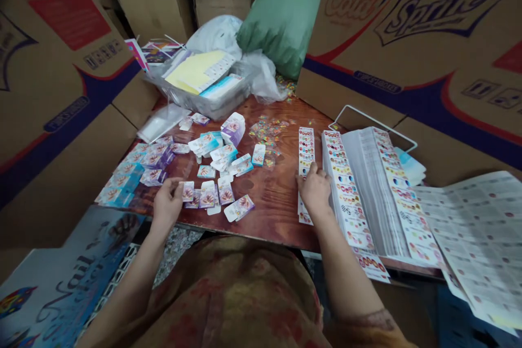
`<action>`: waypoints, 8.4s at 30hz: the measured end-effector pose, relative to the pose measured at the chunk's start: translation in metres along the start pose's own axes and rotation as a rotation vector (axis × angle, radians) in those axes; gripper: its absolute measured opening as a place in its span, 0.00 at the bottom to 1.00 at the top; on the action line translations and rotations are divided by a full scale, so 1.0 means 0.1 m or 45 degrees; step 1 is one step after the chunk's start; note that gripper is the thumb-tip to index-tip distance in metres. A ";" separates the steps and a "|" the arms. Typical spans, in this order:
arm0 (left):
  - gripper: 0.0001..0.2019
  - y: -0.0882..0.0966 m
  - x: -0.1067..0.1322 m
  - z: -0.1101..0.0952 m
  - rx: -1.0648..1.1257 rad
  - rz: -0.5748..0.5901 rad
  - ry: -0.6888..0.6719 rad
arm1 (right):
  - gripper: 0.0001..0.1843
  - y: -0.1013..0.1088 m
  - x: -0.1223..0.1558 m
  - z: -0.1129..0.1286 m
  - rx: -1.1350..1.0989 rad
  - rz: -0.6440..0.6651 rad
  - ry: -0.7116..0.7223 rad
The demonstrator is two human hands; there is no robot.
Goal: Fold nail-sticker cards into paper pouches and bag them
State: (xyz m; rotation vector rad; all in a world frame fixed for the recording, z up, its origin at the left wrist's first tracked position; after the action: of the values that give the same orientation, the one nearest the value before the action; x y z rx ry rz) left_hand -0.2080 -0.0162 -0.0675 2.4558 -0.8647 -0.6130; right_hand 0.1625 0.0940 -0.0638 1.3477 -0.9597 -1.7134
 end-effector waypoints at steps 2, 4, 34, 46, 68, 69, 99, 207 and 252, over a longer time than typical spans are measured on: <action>0.11 -0.03 0.01 0.07 -0.163 0.009 -0.039 | 0.31 -0.05 -0.02 -0.03 0.029 0.015 0.005; 0.12 -0.05 0.04 0.06 -0.210 0.017 -0.111 | 0.32 -0.07 -0.02 -0.06 -0.013 0.027 -0.020; 0.19 -0.66 1.06 -1.65 1.286 0.845 0.426 | 0.33 1.19 1.01 0.49 -0.849 -0.697 0.508; 0.16 -0.41 1.12 -1.72 1.227 0.949 0.088 | 0.19 1.17 0.61 0.34 -1.382 -0.037 0.084; 0.15 -0.51 1.12 -1.42 0.792 1.278 0.190 | 0.09 1.04 0.88 0.32 -1.319 -0.017 0.279; 0.15 -0.52 1.14 -1.39 0.762 1.273 0.169 | 0.09 1.02 0.85 0.28 -1.308 -0.040 0.190; 0.16 -0.57 1.18 -1.17 0.758 1.041 0.273 | 0.18 0.78 1.18 0.43 -1.398 0.329 0.060; 0.10 -0.80 1.05 -0.97 0.330 0.714 -0.469 | 0.17 0.46 1.09 0.17 -1.458 0.045 -0.475; 0.11 -0.90 1.30 -1.05 -0.370 0.739 -0.987 | 0.24 0.20 0.94 0.12 -1.225 0.423 -0.102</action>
State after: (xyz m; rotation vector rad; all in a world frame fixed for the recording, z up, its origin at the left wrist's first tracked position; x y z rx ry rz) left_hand -0.0188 -0.0119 -0.0669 1.5591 -1.5568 -1.3624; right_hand 0.1369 0.0032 -0.0837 0.4593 -0.2644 -1.6226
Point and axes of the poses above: each hand's wrist, its own x-axis away from the middle knuckle, its own y-axis out of the back of the hand, z = x × y, the point moved 4 cm from there along -x, towards the middle knuckle, and after that the axes turned 15 degrees about -z, right-handed, at the moved point
